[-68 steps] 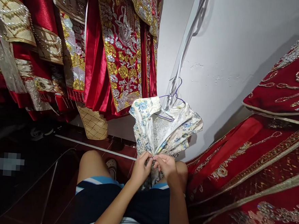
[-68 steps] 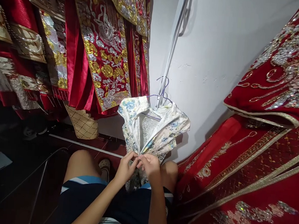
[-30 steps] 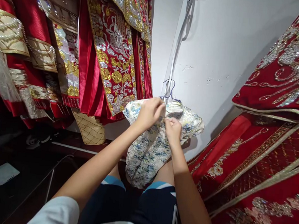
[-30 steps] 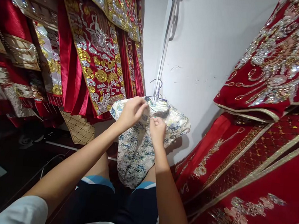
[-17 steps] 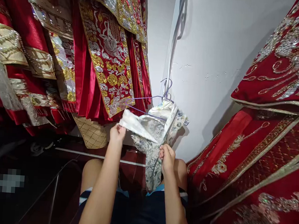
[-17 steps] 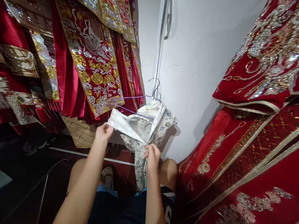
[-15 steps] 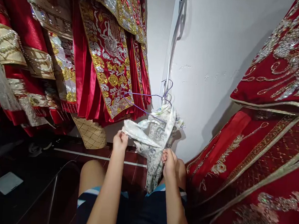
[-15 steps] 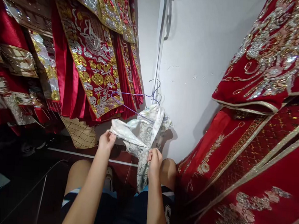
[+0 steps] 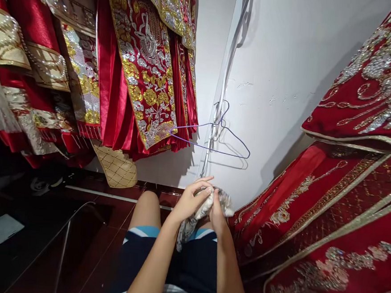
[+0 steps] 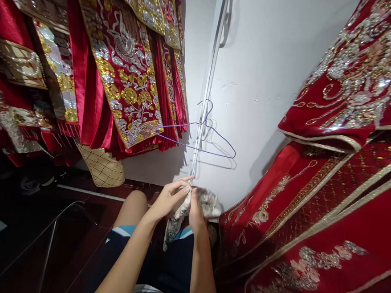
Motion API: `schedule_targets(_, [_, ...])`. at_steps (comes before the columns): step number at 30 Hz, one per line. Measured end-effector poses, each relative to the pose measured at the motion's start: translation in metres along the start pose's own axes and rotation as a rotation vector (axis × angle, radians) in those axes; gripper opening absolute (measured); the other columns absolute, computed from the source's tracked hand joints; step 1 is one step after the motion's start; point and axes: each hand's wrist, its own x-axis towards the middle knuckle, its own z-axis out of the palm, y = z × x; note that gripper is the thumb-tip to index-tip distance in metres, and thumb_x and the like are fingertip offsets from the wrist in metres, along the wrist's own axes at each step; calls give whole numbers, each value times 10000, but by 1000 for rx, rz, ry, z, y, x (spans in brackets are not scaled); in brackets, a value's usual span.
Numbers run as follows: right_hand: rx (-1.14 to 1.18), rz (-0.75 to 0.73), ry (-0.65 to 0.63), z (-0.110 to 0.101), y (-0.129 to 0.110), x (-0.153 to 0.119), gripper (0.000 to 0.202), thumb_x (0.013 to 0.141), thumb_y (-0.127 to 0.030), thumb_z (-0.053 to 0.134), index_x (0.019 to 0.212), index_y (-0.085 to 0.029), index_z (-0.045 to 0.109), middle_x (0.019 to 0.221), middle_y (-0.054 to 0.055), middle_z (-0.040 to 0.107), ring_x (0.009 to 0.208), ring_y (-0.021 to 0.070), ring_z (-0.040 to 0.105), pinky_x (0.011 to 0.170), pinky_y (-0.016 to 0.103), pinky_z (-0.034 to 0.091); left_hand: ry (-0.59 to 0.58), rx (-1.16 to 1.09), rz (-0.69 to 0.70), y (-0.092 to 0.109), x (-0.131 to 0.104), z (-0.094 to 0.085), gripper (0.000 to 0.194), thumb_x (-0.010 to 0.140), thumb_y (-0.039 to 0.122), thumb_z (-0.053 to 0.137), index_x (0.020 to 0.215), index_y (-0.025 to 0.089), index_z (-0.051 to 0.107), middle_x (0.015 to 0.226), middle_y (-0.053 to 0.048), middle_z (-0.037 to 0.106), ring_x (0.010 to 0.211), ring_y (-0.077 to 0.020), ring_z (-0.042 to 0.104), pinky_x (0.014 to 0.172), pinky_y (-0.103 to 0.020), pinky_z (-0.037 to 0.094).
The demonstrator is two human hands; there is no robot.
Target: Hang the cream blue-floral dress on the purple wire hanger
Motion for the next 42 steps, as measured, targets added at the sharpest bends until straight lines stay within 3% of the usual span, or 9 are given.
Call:
schedule_targets(6, [175,124,-199,-2,-15,-20,497,624,-498,872,1002,-236,683,894,55,725,836,254,684,767,370,553,-160,96,-93,-14,-9,-20,466,977,569,460,1243,227,631,1283,-82,653,1232,-239,567,1094,-364,406])
schedule_targets(9, [72,130,-320,-17,-32,-13,411,614,-390,889,911,-186,693,825,44,719,756,223,673,732,344,542,-329,307,-220,-30,-19,-32,671,973,687,287,865,149,672,833,-62,677,817,-209,593,842,-340,499])
schedule_targets(12, [-181,59,-406,-33,-54,6,299,656,-350,847,822,-156,691,783,39,711,709,202,650,663,308,512,-469,688,-248,-35,-25,-54,665,918,721,382,587,162,526,558,-9,514,570,-149,455,722,-333,472])
schedule_targets(17, [-540,-305,-174,-60,-85,59,173,734,-314,716,809,-158,721,814,49,733,777,224,662,726,327,513,-504,1305,-207,-11,-16,-121,426,875,567,559,716,187,670,729,-61,693,784,-254,650,1069,-554,346])
schedule_targets(22, [-569,-522,-4,-69,-98,130,363,753,-360,696,1045,-153,754,1060,117,767,1006,281,696,933,412,513,-397,1518,-223,22,-5,-171,315,902,381,500,861,192,748,938,-141,754,993,-325,677,1092,-568,341])
schedule_targets(27, [-673,-494,-38,-55,-82,191,404,798,-351,624,1146,-180,738,1202,113,738,1205,300,631,1071,460,439,-172,1469,-68,53,8,-163,368,945,364,426,1071,210,736,1217,-118,712,1237,-331,575,1102,-510,372])
schedule_targets(30, [-762,-429,-28,-52,-72,204,319,810,-350,592,1035,-192,755,1102,109,765,1098,308,670,994,453,483,-111,1333,20,62,17,-156,412,968,406,376,1070,194,715,1278,-104,683,1262,-323,544,1071,-458,418])
schedule_targets(37, [-737,-430,43,-81,-74,158,377,821,-522,582,807,-163,695,841,90,737,837,269,653,777,370,500,101,937,-54,52,35,-160,452,957,498,378,1060,172,674,1126,-88,727,1063,-297,640,948,-378,471])
schedule_targets(42, [-639,-401,33,-90,-89,122,379,805,-528,644,844,-158,721,845,73,733,821,252,652,743,344,497,290,803,72,55,73,-138,327,965,447,389,890,190,577,940,-38,667,930,-226,601,848,-312,448])
